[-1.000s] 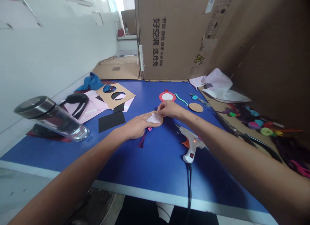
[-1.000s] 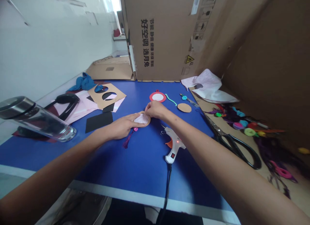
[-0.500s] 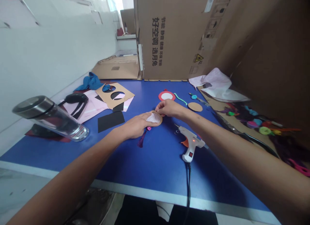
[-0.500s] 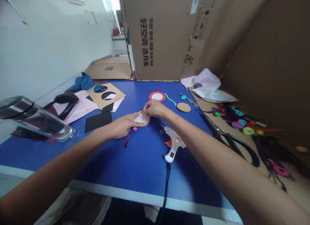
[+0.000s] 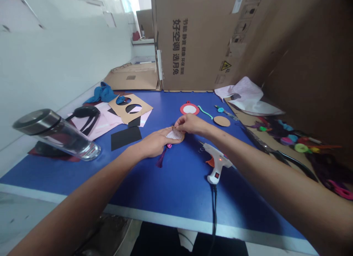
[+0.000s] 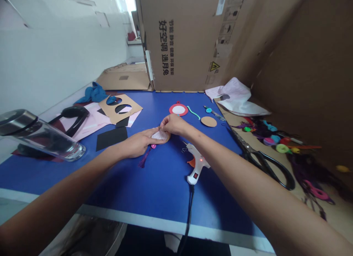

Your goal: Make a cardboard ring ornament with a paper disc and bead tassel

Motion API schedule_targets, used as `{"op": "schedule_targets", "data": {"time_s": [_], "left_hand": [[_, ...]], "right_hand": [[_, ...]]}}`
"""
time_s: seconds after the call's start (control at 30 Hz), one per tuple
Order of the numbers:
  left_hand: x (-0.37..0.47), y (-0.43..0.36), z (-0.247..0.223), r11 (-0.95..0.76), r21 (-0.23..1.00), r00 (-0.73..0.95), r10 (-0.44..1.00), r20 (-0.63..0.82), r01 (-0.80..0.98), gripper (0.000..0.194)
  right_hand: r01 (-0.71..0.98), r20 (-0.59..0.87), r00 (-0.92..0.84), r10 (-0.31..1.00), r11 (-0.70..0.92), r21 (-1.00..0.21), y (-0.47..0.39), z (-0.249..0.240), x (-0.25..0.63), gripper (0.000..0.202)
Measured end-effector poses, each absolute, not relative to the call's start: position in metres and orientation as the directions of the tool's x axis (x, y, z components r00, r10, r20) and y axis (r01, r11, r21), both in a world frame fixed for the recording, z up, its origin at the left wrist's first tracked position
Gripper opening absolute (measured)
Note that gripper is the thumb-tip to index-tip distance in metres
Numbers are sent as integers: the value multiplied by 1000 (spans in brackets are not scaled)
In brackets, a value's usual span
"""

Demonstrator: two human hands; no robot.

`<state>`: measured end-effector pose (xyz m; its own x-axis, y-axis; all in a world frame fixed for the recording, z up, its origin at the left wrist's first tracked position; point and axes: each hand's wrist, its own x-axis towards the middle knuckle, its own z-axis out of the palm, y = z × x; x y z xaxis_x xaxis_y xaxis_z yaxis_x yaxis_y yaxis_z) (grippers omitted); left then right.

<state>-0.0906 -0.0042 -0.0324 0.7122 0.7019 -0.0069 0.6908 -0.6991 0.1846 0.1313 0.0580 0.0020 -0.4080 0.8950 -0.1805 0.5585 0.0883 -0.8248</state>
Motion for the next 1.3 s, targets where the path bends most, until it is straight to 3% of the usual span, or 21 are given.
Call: {"op": "schedule_targets", "data": {"time_s": [0.43, 0.77, 0.93, 1.13, 1.3], "left_hand": [[-91, -5, -33, -709, 213, 723, 691, 21, 672, 80], [-92, -5, -33, -725, 186, 733, 679, 31, 664, 79], [-93, -4, -35, -703, 204, 718, 696, 0, 681, 80], [-93, -3, -38, -731, 209, 737, 673, 62, 650, 81], [-93, -3, -37, -753, 215, 756, 649, 87, 622, 80]], "right_hand": [[674, -151, -435, 888, 209, -708, 48, 4, 125, 22], [801, -167, -468, 868, 337, -494, 36, 6, 126, 28], [799, -164, -509, 845, 394, -454, 33, 7, 129, 28], [785, -127, -592, 796, 533, -315, 28, 7, 136, 28], [770, -115, -620, 776, 574, -279, 23, 10, 139, 27]]}}
